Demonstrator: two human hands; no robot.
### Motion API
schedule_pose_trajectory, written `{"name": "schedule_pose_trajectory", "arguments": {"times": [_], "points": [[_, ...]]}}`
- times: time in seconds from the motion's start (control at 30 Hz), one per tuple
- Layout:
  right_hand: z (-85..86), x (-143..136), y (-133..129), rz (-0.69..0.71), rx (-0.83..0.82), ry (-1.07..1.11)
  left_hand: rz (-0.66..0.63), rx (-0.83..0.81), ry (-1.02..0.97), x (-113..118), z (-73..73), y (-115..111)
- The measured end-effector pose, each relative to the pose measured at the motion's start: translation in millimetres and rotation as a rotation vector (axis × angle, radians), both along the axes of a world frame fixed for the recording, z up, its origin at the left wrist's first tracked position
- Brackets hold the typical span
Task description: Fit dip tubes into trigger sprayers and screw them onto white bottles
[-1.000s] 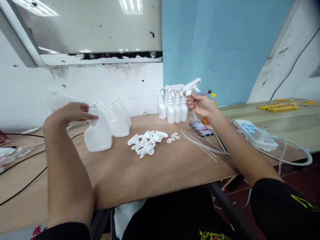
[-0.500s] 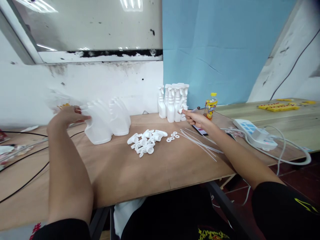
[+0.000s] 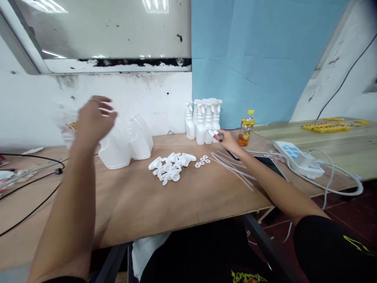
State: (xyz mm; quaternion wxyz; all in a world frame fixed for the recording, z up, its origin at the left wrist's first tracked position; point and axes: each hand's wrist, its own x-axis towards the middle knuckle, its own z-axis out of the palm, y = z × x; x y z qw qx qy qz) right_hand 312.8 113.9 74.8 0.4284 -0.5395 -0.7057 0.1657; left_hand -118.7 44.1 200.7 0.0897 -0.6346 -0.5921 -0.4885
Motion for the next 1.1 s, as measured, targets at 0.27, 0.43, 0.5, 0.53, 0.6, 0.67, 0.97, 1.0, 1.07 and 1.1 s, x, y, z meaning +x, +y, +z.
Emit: {"name": "schedule_pose_trajectory", "arguments": {"times": [0.27, 0.43, 0.5, 0.53, 0.6, 0.67, 0.97, 1.0, 1.07, 1.1], "points": [[-3.9, -68, -54, 0.411, 0.430, -0.236, -1.017, -0.534, -0.746, 122, -132.5, -16], [-27.9, -102, -81, 0.506, 0.574, -0.303, -0.960, -0.681, -0.693, 117, -153.1, -23], [-29.6, -103, -85, 0.526, 0.486, -0.220, -1.014, -0.712, -0.771, 115, -153.7, -23], [-29.0, -101, -86, 0.537, 0.434, -0.151, -1.060, -0.723, -0.832, 115, -153.8, -23], [-26.9, -96, -87, 0.567, 0.341, 0.005, -1.144, -0.747, -0.948, 115, -153.7, -22], [-26.2, -92, -85, 0.598, 0.274, 0.144, -1.195, -0.775, -1.017, 116, -153.7, -20], [-33.4, -95, -91, 0.608, 0.207, 0.390, -1.116, -0.658, -0.975, 113, -157.7, -15], [-32.8, -95, -92, 0.598, 0.204, 0.400, -1.098, -0.644, -0.944, 113, -158.5, -14], [-32.0, -95, -93, 0.596, 0.184, 0.403, -1.063, -0.630, -0.889, 112, -160.4, -13], [-32.0, -96, -93, 0.600, 0.181, 0.383, -1.051, -0.628, -0.869, 111, -161.4, -12]]}}
